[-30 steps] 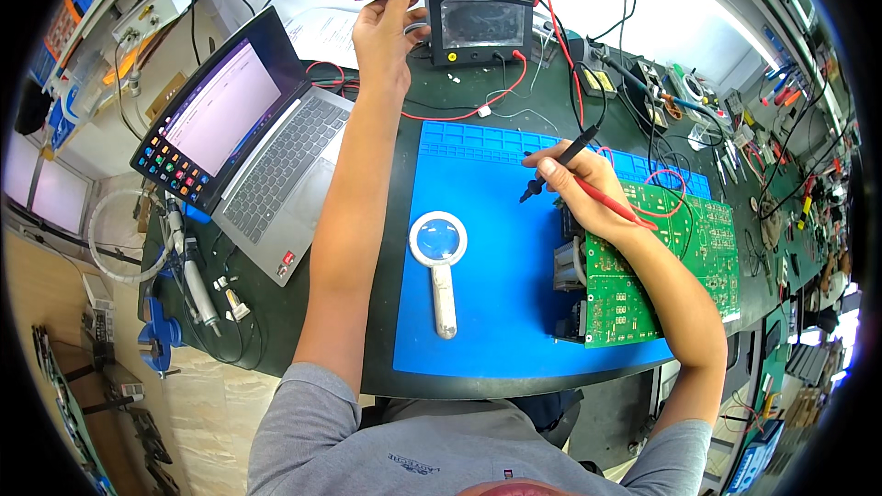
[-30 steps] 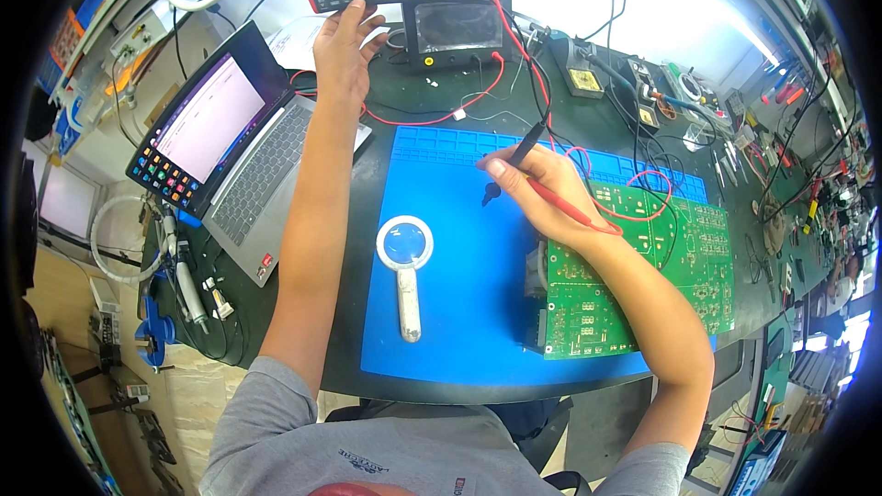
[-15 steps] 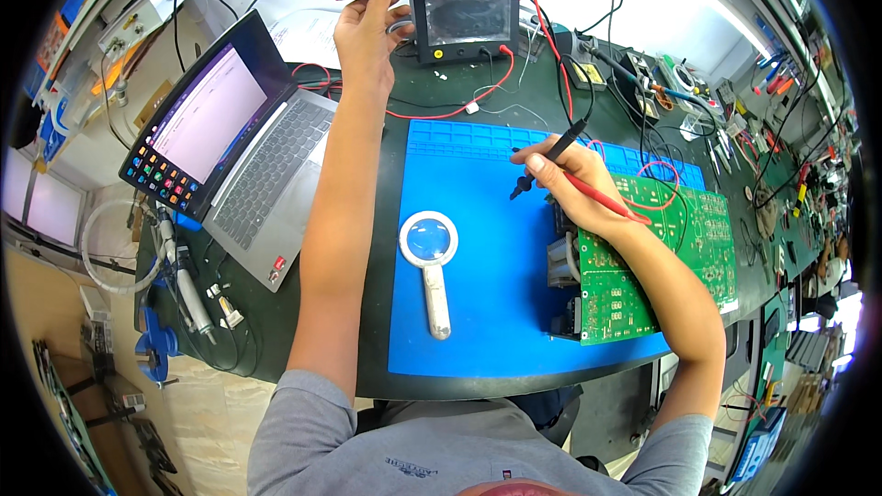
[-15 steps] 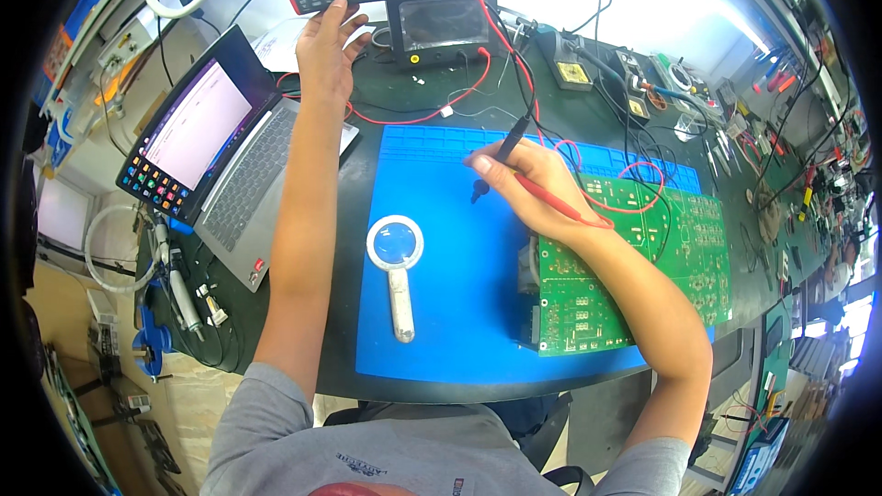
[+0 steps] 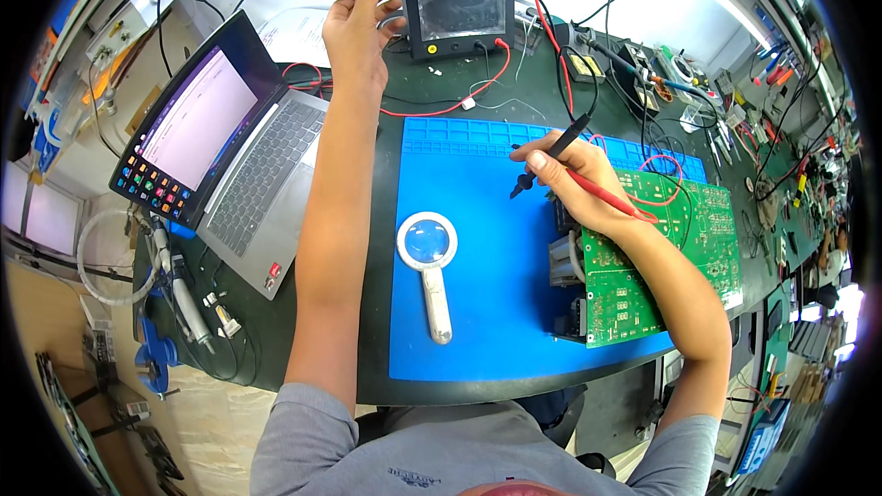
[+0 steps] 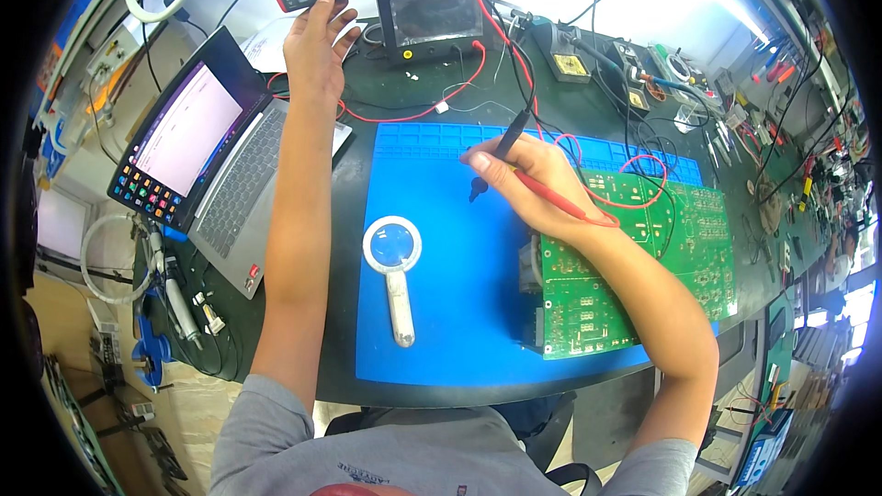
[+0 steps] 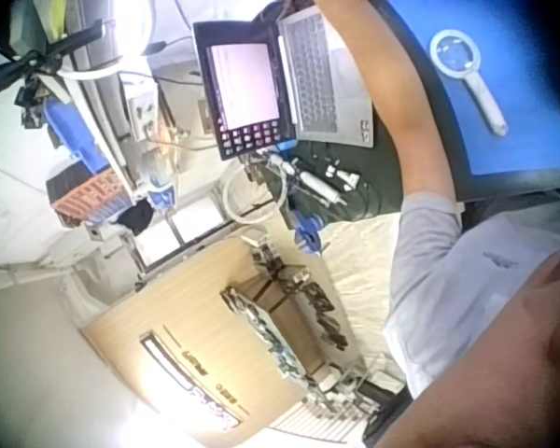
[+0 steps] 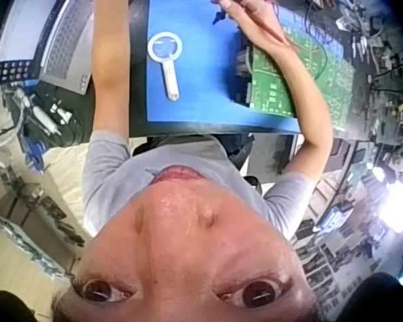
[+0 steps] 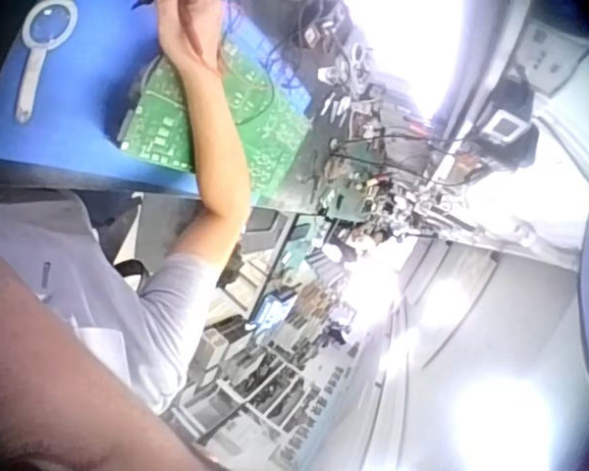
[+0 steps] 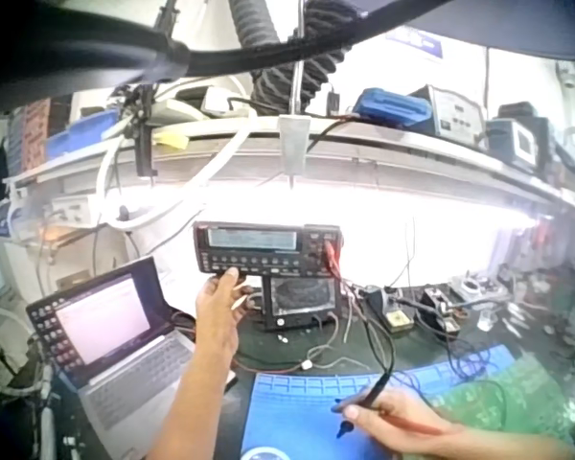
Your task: The person uses a multimeter probe to test points on a green circuit board while operating a bench multimeter and referring to a laptop screen.
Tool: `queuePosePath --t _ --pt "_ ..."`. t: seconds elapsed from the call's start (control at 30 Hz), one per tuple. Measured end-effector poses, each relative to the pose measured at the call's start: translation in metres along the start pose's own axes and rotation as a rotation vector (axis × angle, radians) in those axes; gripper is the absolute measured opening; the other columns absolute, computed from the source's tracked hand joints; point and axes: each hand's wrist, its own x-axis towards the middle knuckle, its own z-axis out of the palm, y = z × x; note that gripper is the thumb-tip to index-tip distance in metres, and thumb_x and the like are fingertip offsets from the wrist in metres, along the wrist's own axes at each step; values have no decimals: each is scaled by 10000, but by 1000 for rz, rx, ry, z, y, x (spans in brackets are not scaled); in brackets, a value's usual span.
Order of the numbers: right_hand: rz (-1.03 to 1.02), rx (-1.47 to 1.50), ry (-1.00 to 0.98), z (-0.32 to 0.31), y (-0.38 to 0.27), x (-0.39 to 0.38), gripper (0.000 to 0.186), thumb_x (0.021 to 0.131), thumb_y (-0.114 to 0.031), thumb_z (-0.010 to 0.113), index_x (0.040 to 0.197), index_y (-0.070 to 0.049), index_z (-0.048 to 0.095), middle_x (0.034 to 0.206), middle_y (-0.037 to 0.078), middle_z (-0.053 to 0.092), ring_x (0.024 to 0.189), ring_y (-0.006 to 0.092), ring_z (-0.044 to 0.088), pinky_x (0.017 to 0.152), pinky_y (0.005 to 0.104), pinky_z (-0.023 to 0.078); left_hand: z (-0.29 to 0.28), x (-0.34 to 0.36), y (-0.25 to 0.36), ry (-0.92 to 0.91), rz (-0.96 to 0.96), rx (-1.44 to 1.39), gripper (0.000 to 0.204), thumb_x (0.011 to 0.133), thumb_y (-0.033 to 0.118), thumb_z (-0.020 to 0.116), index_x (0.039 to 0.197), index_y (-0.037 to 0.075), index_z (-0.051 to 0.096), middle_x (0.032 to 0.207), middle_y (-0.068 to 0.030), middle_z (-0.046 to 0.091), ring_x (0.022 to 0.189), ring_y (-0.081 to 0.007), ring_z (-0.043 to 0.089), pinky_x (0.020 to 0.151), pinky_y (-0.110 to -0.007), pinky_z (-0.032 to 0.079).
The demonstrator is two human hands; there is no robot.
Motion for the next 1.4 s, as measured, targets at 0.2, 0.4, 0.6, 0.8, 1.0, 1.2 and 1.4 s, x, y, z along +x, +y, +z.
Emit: queuePosePath --t 0.2,0.4,0.6,0.8,1.0,1.2,1.4 --pt "-4 18 7 1 0 0 414 1015 -420 571 1103 -46 726 979 68 713 798 144 606 738 317 508 0 -1 1 -17 11 22 411 914 206 726 1171 -48 530 1085 -150 640 990 -237 659 784 -344 567" --pt "36 22 -11 0 -7 0 401 1014 -363 575 1119 -4 716 959 134 722 937 227 681 838 357 511 -1 -1 -1 -9 20 3 431 910 206 731 1174 -60 520 1081 -152 640 988 -241 661 791 -349 565" --pt "35 32 -7 0 -6 0 403 1012 -362 579 1119 2 715 962 137 722 943 227 682 850 358 511 -1 -1 -1 -20 18 -6 430 907 205 735 1170 -58 520 1081 -152 641 987 -241 662 798 -356 563" --pt "32 22 -8 0 -5 0 408 1013 -367 573 1120 0 715 963 143 722 948 233 683 855 359 511 -2 1 -2 -21 17 -9 438 903 205 740 1172 -59 518 1085 -156 641 987 -242 664 797 -353 564" --pt "33 11 -8 0 -6 0 410 1013 -370 568 1120 -2 716 966 142 723 948 230 683 855 358 511 1 -1 -2 -26 10 15 437 905 210 742 1174 -59 526 1110 -156 634 991 -240 663 793 -351 565" --pt "32 27 -5 1 -6 0 395 1014 -358 573 1121 -7 717 973 138 719 948 228 682 851 355 511 4 -1 -7 -57 4 40 420 914 214 736 1178 -48 541 1116 -148 633 993 -232 662 776 -349 565" --pt "34 14 -7 0 -6 0 393 1013 -361 575 1120 -11 719 975 138 717 952 227 678 848 355 511 8 -2 -5 -43 24 58 411 915 210 734 1169 -52 544 1106 -146 636 964 -227 668 752 -338 565"
